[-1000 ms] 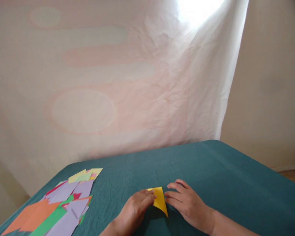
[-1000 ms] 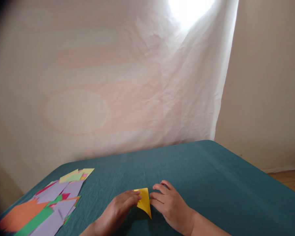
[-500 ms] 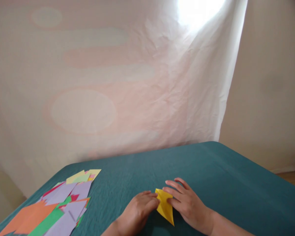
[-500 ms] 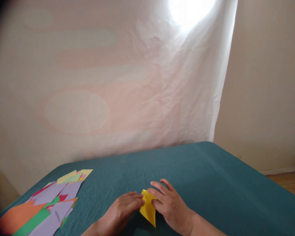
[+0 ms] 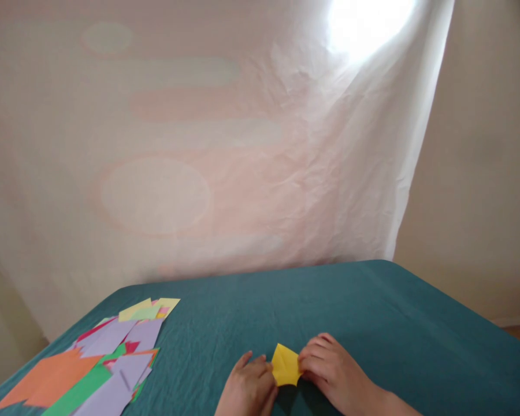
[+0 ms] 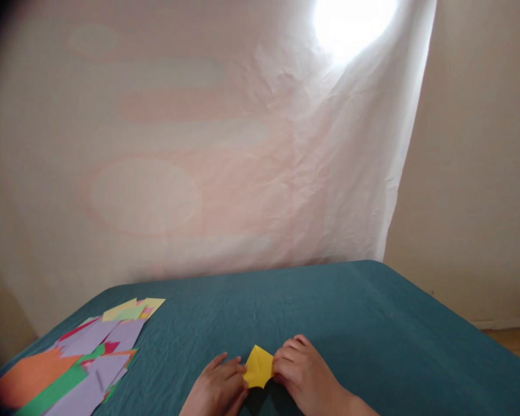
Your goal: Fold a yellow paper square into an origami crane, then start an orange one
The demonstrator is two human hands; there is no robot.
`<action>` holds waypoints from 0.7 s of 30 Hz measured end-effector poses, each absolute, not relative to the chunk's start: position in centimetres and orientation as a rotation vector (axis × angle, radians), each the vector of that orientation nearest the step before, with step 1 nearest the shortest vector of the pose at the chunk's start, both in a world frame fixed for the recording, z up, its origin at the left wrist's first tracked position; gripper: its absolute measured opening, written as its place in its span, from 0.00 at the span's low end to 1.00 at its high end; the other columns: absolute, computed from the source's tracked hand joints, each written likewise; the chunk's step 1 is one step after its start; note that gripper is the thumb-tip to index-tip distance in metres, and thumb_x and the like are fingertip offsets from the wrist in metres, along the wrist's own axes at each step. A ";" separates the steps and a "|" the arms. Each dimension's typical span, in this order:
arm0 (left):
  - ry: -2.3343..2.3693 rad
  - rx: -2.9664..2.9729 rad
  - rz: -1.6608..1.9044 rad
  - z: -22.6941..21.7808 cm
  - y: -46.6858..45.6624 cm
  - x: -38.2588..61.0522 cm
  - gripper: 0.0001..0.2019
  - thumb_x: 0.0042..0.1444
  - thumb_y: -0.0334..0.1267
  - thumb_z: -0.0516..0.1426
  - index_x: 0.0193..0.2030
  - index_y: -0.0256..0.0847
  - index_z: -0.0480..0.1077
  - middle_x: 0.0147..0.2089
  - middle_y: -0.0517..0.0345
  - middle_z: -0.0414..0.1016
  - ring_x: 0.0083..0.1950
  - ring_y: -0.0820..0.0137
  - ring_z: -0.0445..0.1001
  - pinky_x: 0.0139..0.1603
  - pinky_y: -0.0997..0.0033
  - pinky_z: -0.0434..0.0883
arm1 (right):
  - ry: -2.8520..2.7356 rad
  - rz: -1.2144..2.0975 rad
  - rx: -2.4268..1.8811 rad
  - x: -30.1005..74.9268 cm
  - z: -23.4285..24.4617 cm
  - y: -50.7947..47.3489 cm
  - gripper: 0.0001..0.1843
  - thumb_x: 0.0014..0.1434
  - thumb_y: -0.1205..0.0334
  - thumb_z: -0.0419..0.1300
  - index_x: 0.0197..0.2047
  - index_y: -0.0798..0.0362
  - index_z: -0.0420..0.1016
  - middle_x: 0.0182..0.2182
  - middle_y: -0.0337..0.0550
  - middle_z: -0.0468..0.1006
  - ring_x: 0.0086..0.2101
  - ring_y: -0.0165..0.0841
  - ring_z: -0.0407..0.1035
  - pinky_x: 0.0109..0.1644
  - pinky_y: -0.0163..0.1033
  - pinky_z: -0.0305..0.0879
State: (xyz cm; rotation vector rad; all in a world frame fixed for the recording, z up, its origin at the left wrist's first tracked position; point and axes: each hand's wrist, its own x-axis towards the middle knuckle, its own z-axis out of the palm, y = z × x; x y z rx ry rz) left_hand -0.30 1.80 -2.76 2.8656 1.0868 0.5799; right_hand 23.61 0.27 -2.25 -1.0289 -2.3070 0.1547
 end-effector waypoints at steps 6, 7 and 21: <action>1.238 2.499 0.661 -1.1 1.8 -0.6 0.04 0.47 0.28 0.57 0.29 0.40 0.71 0.43 0.54 0.74 0.47 0.64 0.71 0.46 0.66 0.67 | -2.155 0.332 -1.152 23.3 -2.8 0.9 0.05 0.60 0.62 0.58 0.33 0.50 0.74 0.37 0.39 0.76 0.40 0.33 0.68 0.44 0.38 0.60; 1.240 2.452 0.670 -0.8 1.8 -0.4 0.04 0.46 0.27 0.56 0.29 0.40 0.70 0.43 0.55 0.74 0.47 0.65 0.71 0.47 0.67 0.67 | -2.141 0.353 -1.163 23.2 -2.8 1.0 0.04 0.59 0.62 0.60 0.32 0.50 0.74 0.38 0.39 0.76 0.40 0.33 0.68 0.44 0.38 0.60; 0.856 0.864 0.549 1.7 7.6 -0.3 0.22 0.49 0.51 0.59 0.43 0.35 0.65 0.45 0.43 0.75 0.41 0.60 0.76 0.39 0.60 0.73 | -2.148 -0.056 -0.889 20.8 -0.3 3.8 0.10 0.64 0.65 0.53 0.33 0.52 0.73 0.32 0.40 0.77 0.39 0.33 0.66 0.47 0.41 0.56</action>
